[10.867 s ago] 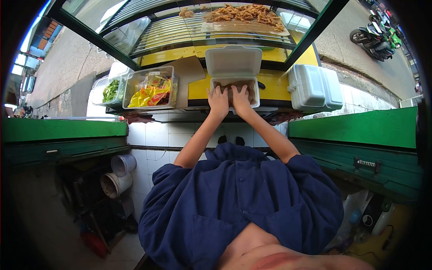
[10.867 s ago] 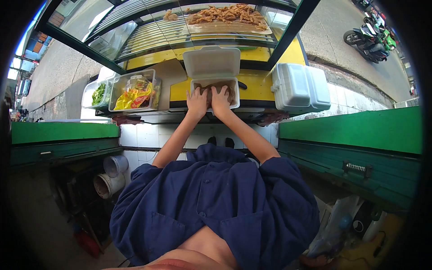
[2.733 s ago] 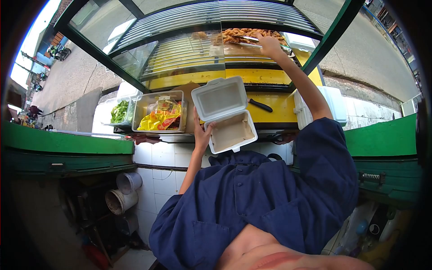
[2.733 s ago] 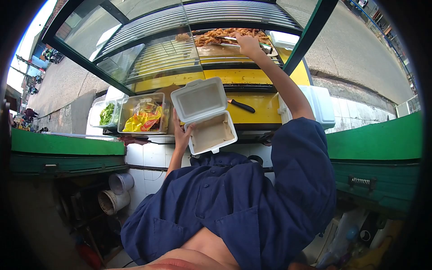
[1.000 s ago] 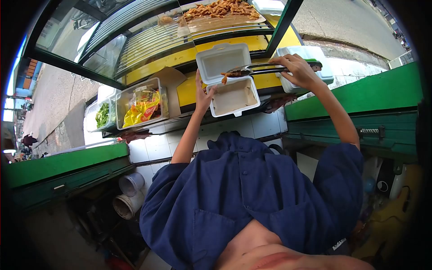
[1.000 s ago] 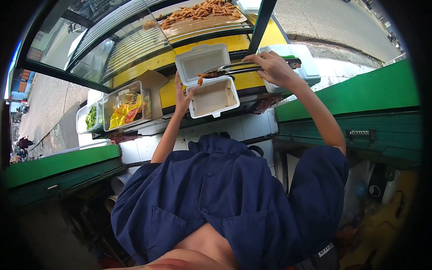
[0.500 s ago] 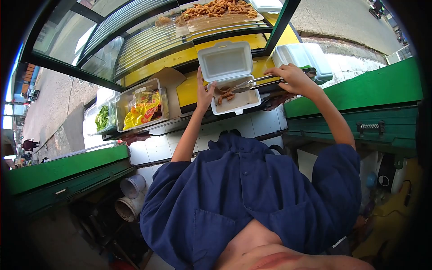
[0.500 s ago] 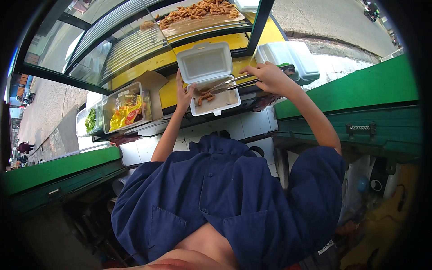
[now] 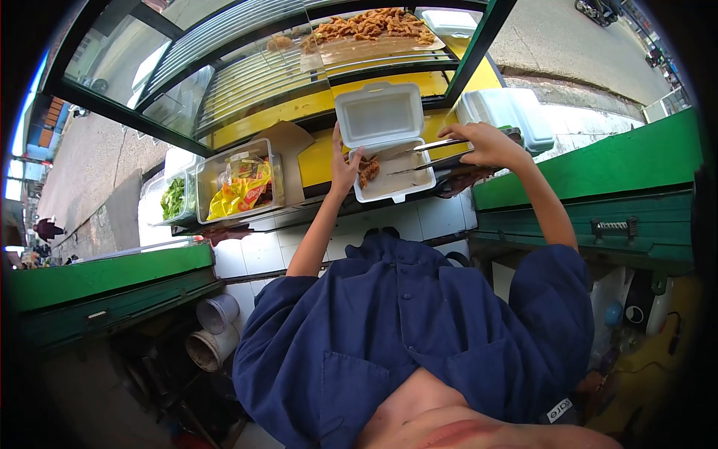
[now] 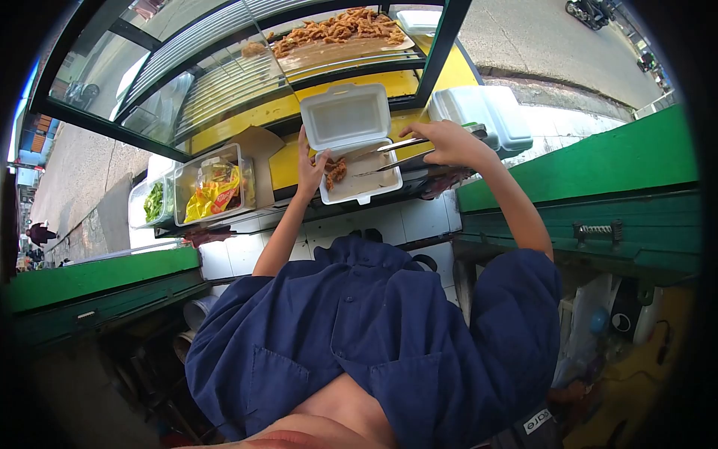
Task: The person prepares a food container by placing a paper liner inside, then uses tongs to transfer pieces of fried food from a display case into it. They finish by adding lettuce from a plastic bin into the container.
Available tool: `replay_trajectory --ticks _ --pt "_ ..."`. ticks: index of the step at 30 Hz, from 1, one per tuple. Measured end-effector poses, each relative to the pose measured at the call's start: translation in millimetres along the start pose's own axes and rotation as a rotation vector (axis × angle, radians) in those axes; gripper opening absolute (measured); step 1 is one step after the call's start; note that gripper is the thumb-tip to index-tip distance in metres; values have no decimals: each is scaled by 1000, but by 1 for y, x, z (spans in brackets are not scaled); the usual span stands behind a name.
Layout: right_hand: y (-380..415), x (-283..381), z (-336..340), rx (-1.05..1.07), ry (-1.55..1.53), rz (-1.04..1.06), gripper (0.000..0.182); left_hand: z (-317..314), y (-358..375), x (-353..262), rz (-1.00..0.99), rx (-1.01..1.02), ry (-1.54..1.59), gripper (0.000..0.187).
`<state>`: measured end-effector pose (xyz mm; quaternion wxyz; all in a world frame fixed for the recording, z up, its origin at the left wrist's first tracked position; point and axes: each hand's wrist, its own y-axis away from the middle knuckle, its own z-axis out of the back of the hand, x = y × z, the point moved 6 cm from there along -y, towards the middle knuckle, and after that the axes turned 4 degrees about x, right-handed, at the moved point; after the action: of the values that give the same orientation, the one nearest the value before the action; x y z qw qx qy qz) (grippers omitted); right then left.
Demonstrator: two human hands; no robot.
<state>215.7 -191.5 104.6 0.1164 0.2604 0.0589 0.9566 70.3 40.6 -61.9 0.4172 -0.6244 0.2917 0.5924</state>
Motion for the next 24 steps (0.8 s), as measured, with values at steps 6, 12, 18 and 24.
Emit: replay_trajectory --ticks 6,12,18,24 --pt "4 16 84 -288 -40 -89 56 -1 2 -4 -54 -29 -1 80" --pt "-66 21 102 -457 479 -373 63 -2 4 -5 -31 -33 7 80" --pt "-152 -15 87 -661 769 -362 52 -1 6 0 1 -45 24 80" --pt "-192 -26 86 -627 860 -469 24 -1 8 -4 6 -58 18 81"
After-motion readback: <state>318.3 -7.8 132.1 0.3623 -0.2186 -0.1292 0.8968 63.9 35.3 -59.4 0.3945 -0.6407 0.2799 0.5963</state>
